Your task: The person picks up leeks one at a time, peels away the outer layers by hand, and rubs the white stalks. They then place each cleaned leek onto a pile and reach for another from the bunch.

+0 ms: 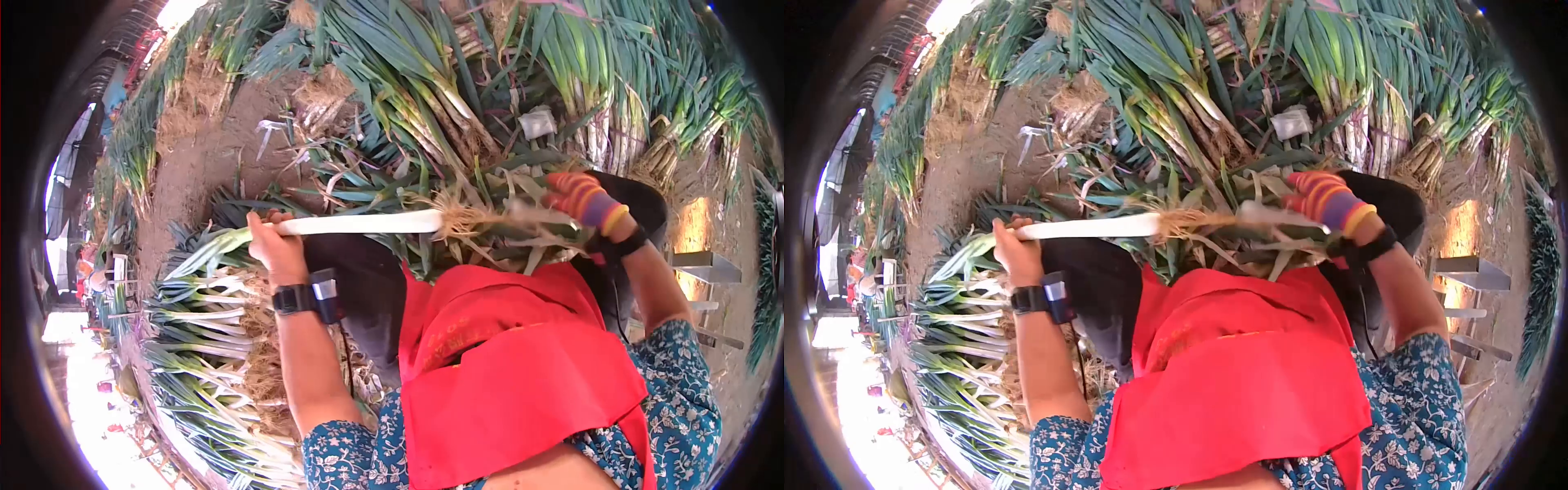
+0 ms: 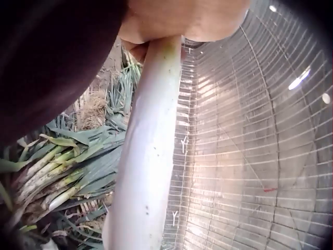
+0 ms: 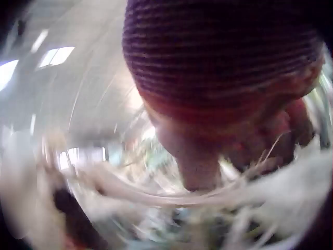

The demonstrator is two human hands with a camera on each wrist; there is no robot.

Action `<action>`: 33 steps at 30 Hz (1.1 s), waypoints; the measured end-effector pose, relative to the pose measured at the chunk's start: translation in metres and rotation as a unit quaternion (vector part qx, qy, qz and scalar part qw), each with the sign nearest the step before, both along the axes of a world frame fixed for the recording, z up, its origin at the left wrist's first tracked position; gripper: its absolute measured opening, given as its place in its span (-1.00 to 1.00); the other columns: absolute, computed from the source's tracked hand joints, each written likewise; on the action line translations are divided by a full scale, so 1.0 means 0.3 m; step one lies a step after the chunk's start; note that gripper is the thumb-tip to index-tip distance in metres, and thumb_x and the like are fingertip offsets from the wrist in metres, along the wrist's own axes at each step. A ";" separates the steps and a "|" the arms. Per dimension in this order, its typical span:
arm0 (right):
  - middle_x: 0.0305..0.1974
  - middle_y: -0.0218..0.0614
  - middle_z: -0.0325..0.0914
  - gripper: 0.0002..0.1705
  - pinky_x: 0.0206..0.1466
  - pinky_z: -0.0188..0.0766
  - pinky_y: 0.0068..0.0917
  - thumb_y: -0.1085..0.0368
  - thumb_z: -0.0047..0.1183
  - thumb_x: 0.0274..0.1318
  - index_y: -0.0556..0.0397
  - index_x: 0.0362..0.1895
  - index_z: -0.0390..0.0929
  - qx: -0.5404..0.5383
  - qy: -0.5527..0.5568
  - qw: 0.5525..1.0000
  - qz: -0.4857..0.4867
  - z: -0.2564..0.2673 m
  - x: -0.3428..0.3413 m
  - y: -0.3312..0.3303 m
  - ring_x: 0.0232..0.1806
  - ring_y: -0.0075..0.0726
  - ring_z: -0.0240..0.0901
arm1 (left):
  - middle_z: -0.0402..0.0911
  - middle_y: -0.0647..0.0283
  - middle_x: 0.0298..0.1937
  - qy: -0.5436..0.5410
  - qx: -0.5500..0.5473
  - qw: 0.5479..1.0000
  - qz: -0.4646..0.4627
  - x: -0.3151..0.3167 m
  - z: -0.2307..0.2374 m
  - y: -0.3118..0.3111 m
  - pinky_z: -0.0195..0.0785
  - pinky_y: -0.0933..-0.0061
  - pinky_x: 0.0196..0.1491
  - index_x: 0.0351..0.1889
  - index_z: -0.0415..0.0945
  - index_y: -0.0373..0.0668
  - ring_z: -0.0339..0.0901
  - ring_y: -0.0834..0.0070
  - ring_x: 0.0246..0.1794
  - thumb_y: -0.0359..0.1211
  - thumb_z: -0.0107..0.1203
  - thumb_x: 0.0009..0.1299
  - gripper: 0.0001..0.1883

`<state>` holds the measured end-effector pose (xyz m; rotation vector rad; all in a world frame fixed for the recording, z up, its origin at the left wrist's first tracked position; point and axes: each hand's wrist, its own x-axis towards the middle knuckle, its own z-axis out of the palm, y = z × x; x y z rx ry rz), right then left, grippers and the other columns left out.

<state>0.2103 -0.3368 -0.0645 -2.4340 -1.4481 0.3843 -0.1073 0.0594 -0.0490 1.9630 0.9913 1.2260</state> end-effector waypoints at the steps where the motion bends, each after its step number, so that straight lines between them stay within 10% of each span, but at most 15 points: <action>1: -0.20 -0.19 0.50 -0.62 -0.10 0.34 -0.22 0.27 0.20 -0.12 0.02 -0.12 0.53 0.007 -0.008 1.000 0.005 0.030 -0.006 0.038 -0.20 -0.02 0.40 | 0.42 0.25 -0.43 -0.214 -0.203 0.955 0.027 0.031 0.037 -0.022 0.40 0.48 -0.41 -0.30 0.29 -0.26 0.40 0.49 -0.50 -0.17 0.04 0.36 -0.68; 2: -0.21 -0.16 0.51 -0.58 -0.11 0.34 -0.22 0.26 0.19 -0.12 0.06 -0.08 0.50 0.101 -0.117 0.988 0.016 0.081 -0.035 0.094 -0.20 -0.01 0.42 | 0.41 0.25 -0.41 -0.410 -0.388 0.824 0.046 0.065 0.088 -0.042 0.39 0.49 -0.43 -0.30 0.28 -0.24 0.37 0.50 -0.52 -0.13 0.05 0.36 -0.66; 3: -0.21 -0.14 0.52 -0.53 -0.12 0.35 -0.21 0.25 0.19 -0.11 0.09 -0.04 0.48 0.191 -0.220 0.956 0.027 0.137 -0.078 0.150 -0.19 0.00 0.43 | 0.38 0.27 -0.43 -0.407 -0.377 0.830 0.062 0.092 0.115 -0.077 0.37 0.46 -0.42 -0.30 0.27 -0.20 0.32 0.51 -0.53 -0.09 0.05 0.36 -0.64; 5: -0.13 -0.06 0.49 -0.41 -0.03 0.30 -0.14 0.21 0.21 -0.16 0.14 0.02 0.42 0.283 -0.071 0.952 0.095 0.354 -0.234 0.253 -0.10 0.05 0.41 | 0.42 0.21 -0.40 -0.418 -0.347 0.839 0.049 0.131 0.153 -0.136 0.39 0.40 -0.30 -0.29 0.30 -0.29 0.38 0.40 -0.44 -0.09 0.02 0.38 -0.61; 8: -0.11 -0.10 0.47 -0.13 -0.09 0.34 -0.20 0.06 0.28 -0.30 0.17 0.14 0.27 0.228 -0.168 0.938 0.199 0.427 -0.414 0.356 -0.10 0.06 0.42 | 0.43 0.20 -0.37 -0.427 -0.332 0.841 0.000 0.183 0.213 -0.212 0.39 0.37 -0.27 -0.28 0.31 -0.26 0.39 0.40 -0.43 -0.11 0.00 0.40 -0.65; 11: -0.22 -0.09 0.52 -0.27 -0.24 0.39 -0.25 0.10 0.28 -0.23 0.21 0.05 0.37 0.044 -0.213 0.962 0.166 0.313 -0.382 0.414 -0.25 0.03 0.47 | 0.46 0.18 -0.32 -0.436 -0.347 0.824 -0.100 0.186 0.312 -0.298 0.41 0.30 -0.22 -0.25 0.32 -0.23 0.41 0.39 -0.39 -0.19 -0.04 0.43 -0.73; 13: -0.34 -0.04 0.54 -0.47 -0.34 0.39 -0.27 0.12 0.23 -0.11 0.24 -0.10 0.48 0.269 0.045 0.928 0.253 0.278 -0.302 0.411 -0.37 0.02 0.48 | 0.52 0.13 -0.20 -0.450 -0.398 0.752 -0.273 0.134 0.322 -0.303 0.42 0.17 -0.04 -0.18 0.38 -0.26 0.49 0.29 -0.18 -0.32 -0.05 0.42 -0.82; 16: -0.40 0.02 0.53 -0.60 -0.30 0.39 -0.23 0.12 0.18 -0.02 0.22 -0.23 0.55 0.105 0.219 0.943 0.227 0.344 -0.266 0.399 -0.38 0.05 0.47 | 0.55 0.06 -0.19 -0.372 -0.416 0.774 -0.299 0.099 0.314 -0.310 0.50 0.18 -0.08 -0.16 0.43 -0.28 0.55 0.21 -0.13 -0.38 0.01 0.37 -0.83; 20: -0.17 -0.07 0.48 -0.44 -0.07 0.32 -0.23 0.09 0.19 -0.07 0.13 0.01 0.43 0.152 -0.018 0.976 0.153 0.311 -0.335 0.416 -0.16 0.05 0.41 | 0.58 0.01 -0.20 -0.367 -0.430 0.794 -0.225 0.120 0.264 -0.332 0.51 0.14 -0.07 -0.17 0.44 -0.32 0.56 0.11 -0.10 -0.45 0.07 0.32 -0.83; 24: -0.07 -0.14 0.39 -0.30 0.00 0.25 -0.10 0.22 0.27 -0.29 0.13 0.04 0.36 0.356 -0.163 0.914 0.104 0.295 -0.422 0.453 -0.07 0.00 0.35 | 0.54 -0.01 -0.14 -0.336 -0.429 0.819 -0.179 0.139 0.235 -0.391 0.50 0.13 -0.07 -0.15 0.41 -0.37 0.54 0.14 -0.10 -0.35 0.04 0.36 -0.76; 33: -0.45 -0.40 0.44 -0.55 -0.38 0.25 -0.28 0.16 0.23 -0.26 0.03 -0.20 0.46 0.381 -0.304 0.871 0.065 0.326 -0.444 0.574 -0.43 -0.27 0.41 | 0.56 0.11 -0.24 -0.428 -0.520 0.727 -0.137 0.178 0.208 -0.502 0.55 0.28 -0.19 -0.23 0.42 -0.29 0.58 0.26 -0.25 -0.38 0.10 0.30 -0.81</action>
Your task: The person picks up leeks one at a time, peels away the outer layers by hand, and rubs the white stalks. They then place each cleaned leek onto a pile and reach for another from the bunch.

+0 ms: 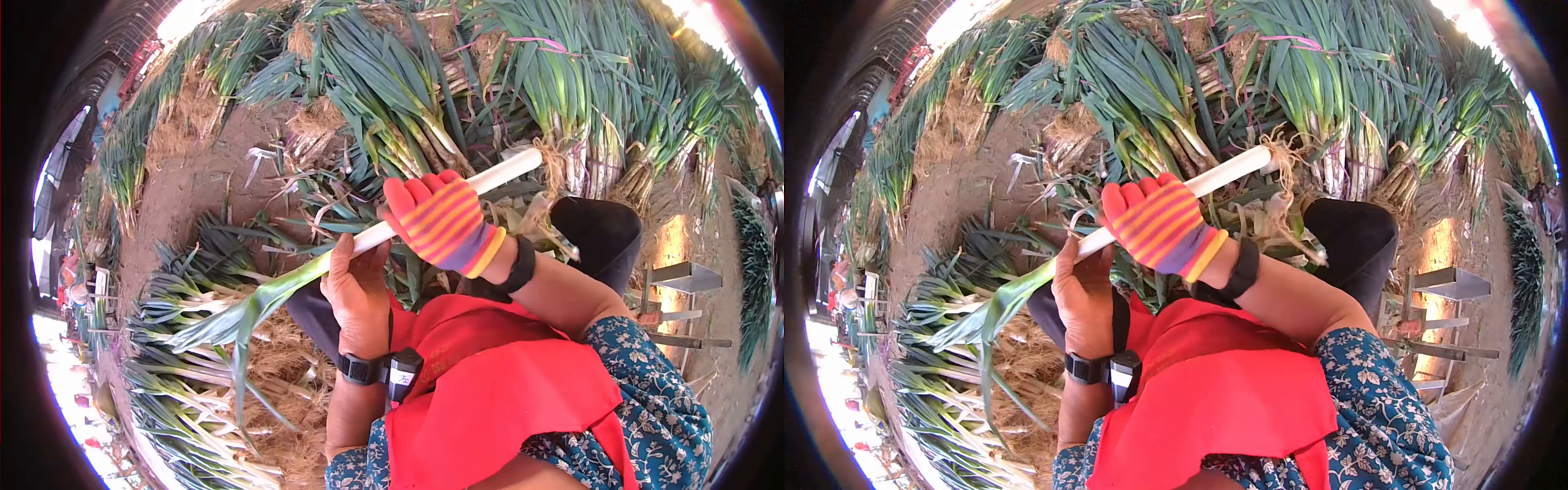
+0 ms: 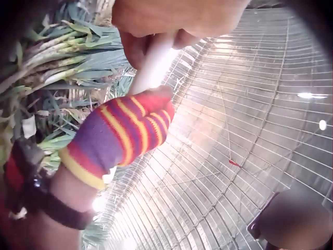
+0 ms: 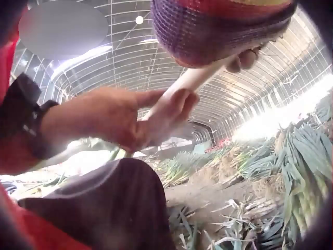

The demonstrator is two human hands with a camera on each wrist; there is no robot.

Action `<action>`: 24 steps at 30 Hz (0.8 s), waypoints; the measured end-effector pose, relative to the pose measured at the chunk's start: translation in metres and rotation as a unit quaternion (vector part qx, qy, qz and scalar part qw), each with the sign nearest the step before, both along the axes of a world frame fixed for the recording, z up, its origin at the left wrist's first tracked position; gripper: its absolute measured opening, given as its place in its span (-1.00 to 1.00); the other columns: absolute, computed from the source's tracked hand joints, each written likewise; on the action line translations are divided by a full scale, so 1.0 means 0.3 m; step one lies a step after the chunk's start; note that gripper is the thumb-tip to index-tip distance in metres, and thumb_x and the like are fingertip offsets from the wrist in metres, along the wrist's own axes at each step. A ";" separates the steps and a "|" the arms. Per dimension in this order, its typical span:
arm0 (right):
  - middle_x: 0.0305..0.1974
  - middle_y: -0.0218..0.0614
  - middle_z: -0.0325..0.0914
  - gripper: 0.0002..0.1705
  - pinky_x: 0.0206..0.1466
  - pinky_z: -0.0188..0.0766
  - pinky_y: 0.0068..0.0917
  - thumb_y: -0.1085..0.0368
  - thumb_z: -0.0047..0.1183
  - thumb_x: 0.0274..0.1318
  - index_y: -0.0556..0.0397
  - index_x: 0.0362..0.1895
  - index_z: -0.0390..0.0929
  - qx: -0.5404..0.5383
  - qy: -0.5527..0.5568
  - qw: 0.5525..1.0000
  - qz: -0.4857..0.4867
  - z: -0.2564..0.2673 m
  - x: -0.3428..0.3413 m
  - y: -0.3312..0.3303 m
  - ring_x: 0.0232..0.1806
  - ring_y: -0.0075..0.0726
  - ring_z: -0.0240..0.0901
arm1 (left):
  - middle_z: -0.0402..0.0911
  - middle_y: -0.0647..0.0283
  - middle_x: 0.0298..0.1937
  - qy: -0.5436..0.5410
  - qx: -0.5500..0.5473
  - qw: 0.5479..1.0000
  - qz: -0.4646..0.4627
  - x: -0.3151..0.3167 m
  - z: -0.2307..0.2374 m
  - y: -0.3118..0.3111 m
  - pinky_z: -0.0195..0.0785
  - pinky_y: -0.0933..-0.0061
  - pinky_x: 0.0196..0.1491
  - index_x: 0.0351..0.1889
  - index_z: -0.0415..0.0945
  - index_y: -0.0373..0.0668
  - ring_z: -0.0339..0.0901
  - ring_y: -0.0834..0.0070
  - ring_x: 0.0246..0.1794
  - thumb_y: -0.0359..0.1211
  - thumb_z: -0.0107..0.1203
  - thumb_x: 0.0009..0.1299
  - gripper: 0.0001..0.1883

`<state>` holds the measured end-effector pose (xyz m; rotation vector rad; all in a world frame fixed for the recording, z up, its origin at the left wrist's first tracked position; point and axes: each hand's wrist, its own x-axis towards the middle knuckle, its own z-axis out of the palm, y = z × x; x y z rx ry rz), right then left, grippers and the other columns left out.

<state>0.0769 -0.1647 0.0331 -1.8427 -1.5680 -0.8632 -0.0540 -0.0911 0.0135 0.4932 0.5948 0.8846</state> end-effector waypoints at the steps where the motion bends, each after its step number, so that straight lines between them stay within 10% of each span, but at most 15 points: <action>1: -0.55 -0.37 0.42 -0.66 -0.47 0.23 -0.25 0.18 0.21 -0.20 0.03 -0.32 0.43 -0.048 0.023 0.998 -0.021 -0.003 0.004 0.013 -0.52 -0.23 0.40 | 0.56 0.10 -0.25 0.009 0.004 1.000 0.006 -0.005 -0.001 -0.003 0.55 0.29 -0.19 -0.23 0.41 -0.31 0.58 0.25 -0.25 -0.39 0.10 0.29 -0.81; 6: -0.67 -0.15 0.39 -0.78 -0.53 0.26 -0.07 0.26 0.11 -0.05 0.08 -0.54 0.36 -0.114 0.154 0.978 0.085 -0.066 0.074 0.090 -0.59 0.02 0.37 | 0.56 0.06 -0.25 0.050 0.048 0.997 0.022 -0.010 -0.041 0.008 0.57 0.31 -0.23 -0.22 0.41 -0.35 0.58 0.24 -0.26 -0.41 0.08 0.28 -0.80; 15: -0.58 -0.11 0.48 -0.83 -0.49 0.34 -0.14 0.33 0.10 -0.04 0.12 -0.44 0.38 -0.145 0.149 0.978 -0.006 -0.172 0.169 0.169 -0.50 0.03 0.44 | 0.54 0.05 -0.28 0.088 0.110 0.988 0.064 -0.023 -0.069 -0.012 0.58 0.26 -0.22 -0.24 0.41 -0.38 0.58 0.24 -0.30 -0.46 0.09 0.26 -0.81; 17: -0.64 -0.17 0.43 -0.81 -0.55 0.32 -0.17 0.30 0.11 0.00 0.09 -0.47 0.37 -0.087 0.329 0.940 0.036 -0.150 0.226 0.155 -0.57 0.00 0.41 | 0.54 0.05 -0.29 0.079 0.132 0.986 0.065 -0.030 -0.035 -0.015 0.57 0.25 -0.21 -0.24 0.41 -0.38 0.57 0.24 -0.29 -0.47 0.09 0.26 -0.82; 19: -0.66 -0.34 0.32 -0.74 -0.53 0.28 -0.25 0.17 0.16 -0.02 0.05 -0.39 0.42 0.018 0.001 1.000 0.010 -0.093 0.189 0.077 -0.60 -0.11 0.35 | 0.51 0.18 -0.34 0.071 0.107 0.989 0.072 -0.044 -0.005 -0.008 0.58 0.19 -0.27 -0.32 0.44 -0.25 0.55 0.32 -0.33 -0.52 0.14 0.22 -0.88; 24: -0.48 -0.42 0.32 -0.79 -0.46 0.27 -0.35 0.14 0.07 -0.17 -0.05 -0.45 0.41 -0.069 -0.070 0.988 0.121 -0.051 0.053 -0.013 -0.44 -0.31 0.37 | 0.53 0.18 -0.33 0.053 0.138 0.987 0.069 -0.022 -0.025 0.009 0.57 0.19 -0.26 -0.32 0.45 -0.25 0.55 0.35 -0.32 -0.50 0.15 0.23 -0.89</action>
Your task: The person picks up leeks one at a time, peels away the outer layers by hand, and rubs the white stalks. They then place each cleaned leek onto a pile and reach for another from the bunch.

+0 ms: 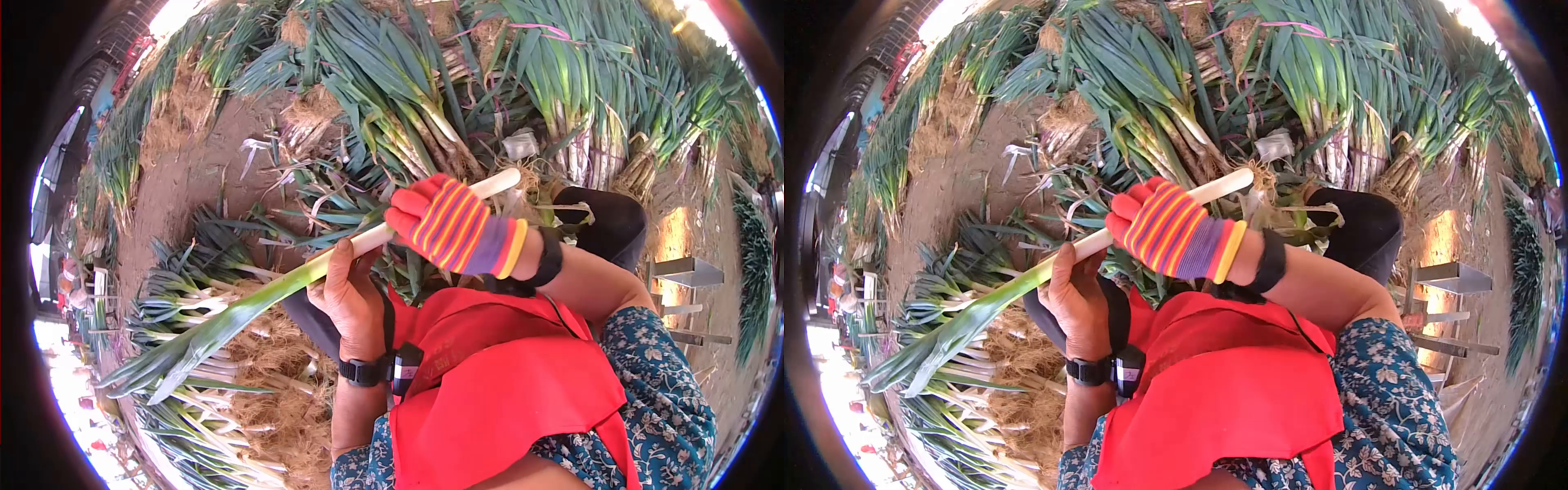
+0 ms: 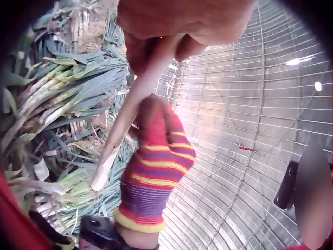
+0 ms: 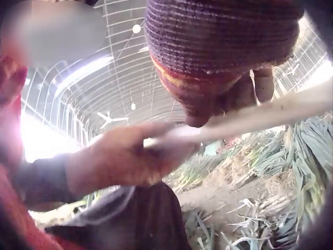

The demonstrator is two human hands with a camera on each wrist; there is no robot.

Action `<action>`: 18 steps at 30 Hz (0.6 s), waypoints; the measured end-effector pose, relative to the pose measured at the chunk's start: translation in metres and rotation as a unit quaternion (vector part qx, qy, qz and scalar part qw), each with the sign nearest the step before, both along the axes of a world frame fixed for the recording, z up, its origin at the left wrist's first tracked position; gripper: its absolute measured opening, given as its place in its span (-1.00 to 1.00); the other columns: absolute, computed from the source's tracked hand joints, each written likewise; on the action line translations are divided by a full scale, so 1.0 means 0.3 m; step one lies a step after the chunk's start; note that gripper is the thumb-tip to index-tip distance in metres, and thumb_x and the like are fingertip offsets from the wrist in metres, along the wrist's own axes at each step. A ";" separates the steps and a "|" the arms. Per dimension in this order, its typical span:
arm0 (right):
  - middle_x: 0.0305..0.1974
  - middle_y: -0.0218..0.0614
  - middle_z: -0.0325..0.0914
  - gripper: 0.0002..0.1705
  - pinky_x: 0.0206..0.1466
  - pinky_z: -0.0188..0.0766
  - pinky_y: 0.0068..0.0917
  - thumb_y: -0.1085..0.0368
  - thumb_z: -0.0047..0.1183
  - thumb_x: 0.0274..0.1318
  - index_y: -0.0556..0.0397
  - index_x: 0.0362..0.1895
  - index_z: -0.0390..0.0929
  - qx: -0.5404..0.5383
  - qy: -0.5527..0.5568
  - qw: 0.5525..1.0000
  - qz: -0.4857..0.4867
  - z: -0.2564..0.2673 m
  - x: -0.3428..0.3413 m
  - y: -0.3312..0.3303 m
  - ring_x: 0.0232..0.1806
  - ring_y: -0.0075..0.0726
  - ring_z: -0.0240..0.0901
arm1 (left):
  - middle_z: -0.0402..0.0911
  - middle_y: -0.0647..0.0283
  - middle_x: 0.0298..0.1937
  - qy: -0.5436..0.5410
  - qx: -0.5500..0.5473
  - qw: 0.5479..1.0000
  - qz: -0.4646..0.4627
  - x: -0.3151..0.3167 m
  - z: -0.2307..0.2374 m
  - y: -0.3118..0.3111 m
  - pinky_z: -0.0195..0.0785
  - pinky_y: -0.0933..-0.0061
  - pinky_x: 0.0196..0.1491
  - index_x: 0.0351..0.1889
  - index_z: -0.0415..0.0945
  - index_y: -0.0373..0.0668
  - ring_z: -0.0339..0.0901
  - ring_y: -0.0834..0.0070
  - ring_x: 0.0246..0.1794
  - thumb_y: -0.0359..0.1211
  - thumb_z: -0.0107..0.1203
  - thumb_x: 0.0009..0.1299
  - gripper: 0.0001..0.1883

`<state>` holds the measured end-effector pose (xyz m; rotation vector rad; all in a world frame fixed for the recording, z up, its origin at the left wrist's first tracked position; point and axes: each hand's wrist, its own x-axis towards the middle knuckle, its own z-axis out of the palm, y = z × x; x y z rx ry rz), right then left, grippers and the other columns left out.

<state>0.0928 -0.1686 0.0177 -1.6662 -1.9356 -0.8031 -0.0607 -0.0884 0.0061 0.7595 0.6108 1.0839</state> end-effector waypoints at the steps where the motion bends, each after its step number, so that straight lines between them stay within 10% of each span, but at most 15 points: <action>1: -0.48 -0.42 0.32 -0.79 -0.46 0.27 -0.35 0.14 0.07 -0.17 -0.05 -0.45 0.41 -0.001 0.000 1.000 -0.003 -0.006 -0.004 -0.011 -0.44 -0.31 0.37 | 0.53 0.18 -0.33 0.000 -0.001 1.000 -0.003 0.006 -0.003 -0.006 0.57 0.19 -0.26 -0.32 0.45 -0.25 0.55 0.35 -0.32 -0.50 0.15 0.23 -0.89; 10: -0.59 -0.34 0.30 -0.77 -0.56 0.27 -0.34 0.18 0.04 -0.28 0.01 -0.49 0.39 -0.114 0.022 0.991 -0.059 0.003 0.036 -0.052 -0.57 -0.26 0.35 | 0.52 0.17 -0.32 0.031 -0.024 0.999 -0.033 0.005 0.028 -0.051 0.57 0.18 -0.25 -0.31 0.44 -0.24 0.55 0.32 -0.31 -0.49 0.15 0.22 -0.88; 15: -0.62 -0.35 0.36 -0.84 -0.52 0.28 -0.26 0.28 0.11 -0.32 -0.05 -0.60 0.37 0.014 0.137 0.990 -0.019 -0.006 0.213 -0.113 -0.54 -0.14 0.37 | 0.53 0.15 -0.34 0.053 0.009 0.999 0.003 -0.026 0.004 0.007 0.57 0.19 -0.25 -0.29 0.43 -0.27 0.56 0.31 -0.32 -0.50 0.14 0.22 -0.86; 16: -0.62 -0.32 0.37 -0.86 -0.50 0.29 -0.23 0.32 0.11 -0.31 -0.03 -0.59 0.39 -0.015 0.120 0.975 -0.187 0.013 0.215 -0.134 -0.53 -0.07 0.37 | 0.54 0.13 -0.33 0.057 0.007 0.998 0.008 -0.040 -0.011 0.033 0.57 0.21 -0.24 -0.28 0.43 -0.27 0.57 0.29 -0.28 -0.49 0.15 0.22 -0.84; 18: -0.59 -0.24 0.40 -0.86 -0.42 0.35 -0.21 0.30 0.12 -0.25 -0.02 -0.54 0.42 -0.048 0.099 0.979 -0.173 0.011 0.252 -0.159 -0.47 -0.08 0.42 | 0.56 0.08 -0.28 0.059 0.005 0.998 0.014 -0.064 -0.020 0.057 0.57 0.21 -0.25 -0.28 0.43 -0.27 0.57 0.25 -0.23 -0.47 0.15 0.22 -0.84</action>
